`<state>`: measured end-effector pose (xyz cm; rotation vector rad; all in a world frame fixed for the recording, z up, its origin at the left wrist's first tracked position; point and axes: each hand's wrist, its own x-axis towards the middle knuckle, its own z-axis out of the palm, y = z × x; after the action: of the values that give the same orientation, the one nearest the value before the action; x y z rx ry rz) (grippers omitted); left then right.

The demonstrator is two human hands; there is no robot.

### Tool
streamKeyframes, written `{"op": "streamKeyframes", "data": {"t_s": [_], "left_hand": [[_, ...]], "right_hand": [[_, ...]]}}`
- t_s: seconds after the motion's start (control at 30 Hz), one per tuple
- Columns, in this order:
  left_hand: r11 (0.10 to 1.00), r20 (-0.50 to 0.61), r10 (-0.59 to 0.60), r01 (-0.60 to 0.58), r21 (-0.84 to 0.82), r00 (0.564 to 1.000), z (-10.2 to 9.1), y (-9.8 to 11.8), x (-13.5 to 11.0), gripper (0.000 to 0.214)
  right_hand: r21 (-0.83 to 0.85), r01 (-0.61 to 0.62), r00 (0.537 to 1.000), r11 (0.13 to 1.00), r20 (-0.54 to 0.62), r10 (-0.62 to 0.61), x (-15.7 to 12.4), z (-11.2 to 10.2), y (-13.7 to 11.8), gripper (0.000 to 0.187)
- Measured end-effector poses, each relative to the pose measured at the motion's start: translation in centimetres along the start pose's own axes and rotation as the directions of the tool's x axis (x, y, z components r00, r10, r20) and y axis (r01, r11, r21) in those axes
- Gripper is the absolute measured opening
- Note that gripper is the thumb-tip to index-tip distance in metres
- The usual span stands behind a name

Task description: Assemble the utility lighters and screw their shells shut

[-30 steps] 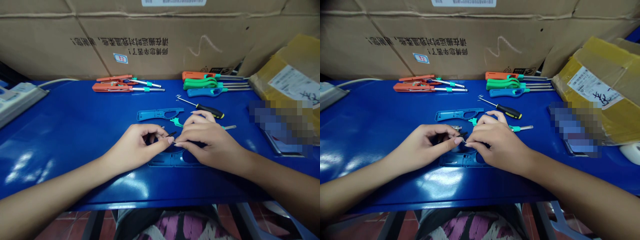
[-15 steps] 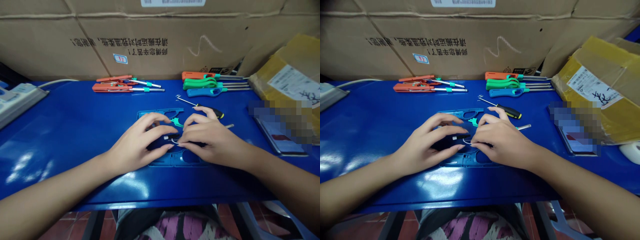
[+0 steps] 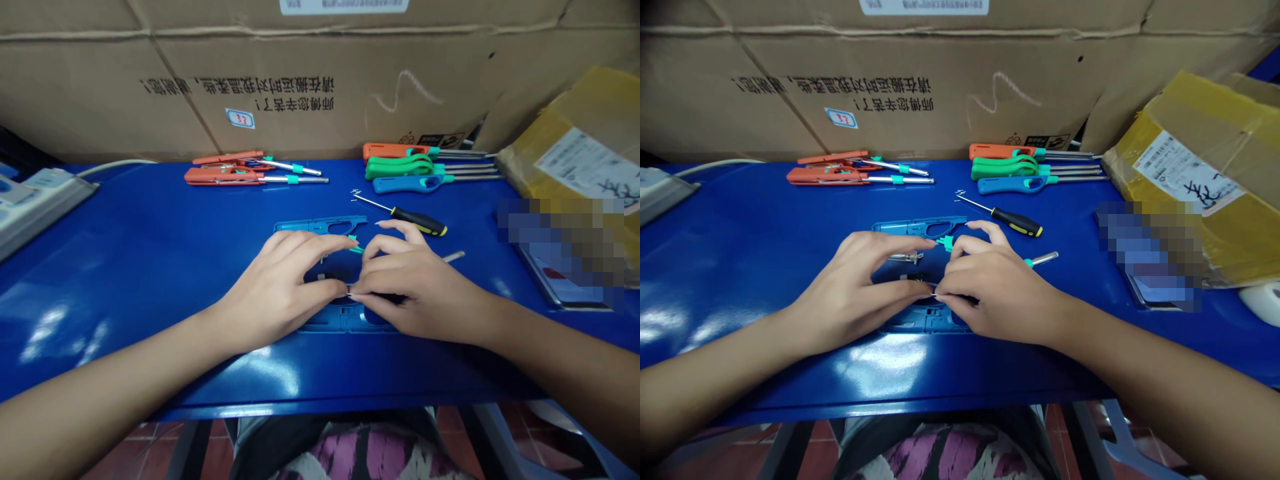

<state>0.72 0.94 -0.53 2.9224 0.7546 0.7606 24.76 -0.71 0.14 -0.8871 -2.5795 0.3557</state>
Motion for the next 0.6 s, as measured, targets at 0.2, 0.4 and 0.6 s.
{"op": "streamKeyframes", "data": {"t_s": [0.2,0.4,0.6], "left_hand": [[0.988,0.056,0.151,-0.150,-0.025,0.987,-0.28,-0.16,0.19,0.017],[0.996,0.044,0.084,-0.084,0.000,0.995,-0.38,-0.24,0.08,0.016],[1.000,0.010,0.026,-0.026,-0.017,1.000,-0.18,-0.08,0.08,0.013]], "right_hand": [[0.000,0.035,0.998,0.999,0.043,-0.035,-0.05,0.07,-0.15,0.017],[0.015,-0.008,0.999,1.000,0.033,0.007,-0.07,-0.23,0.25,0.016],[0.052,-0.036,0.999,0.998,0.002,0.036,0.08,-0.18,0.38,0.016]]}}
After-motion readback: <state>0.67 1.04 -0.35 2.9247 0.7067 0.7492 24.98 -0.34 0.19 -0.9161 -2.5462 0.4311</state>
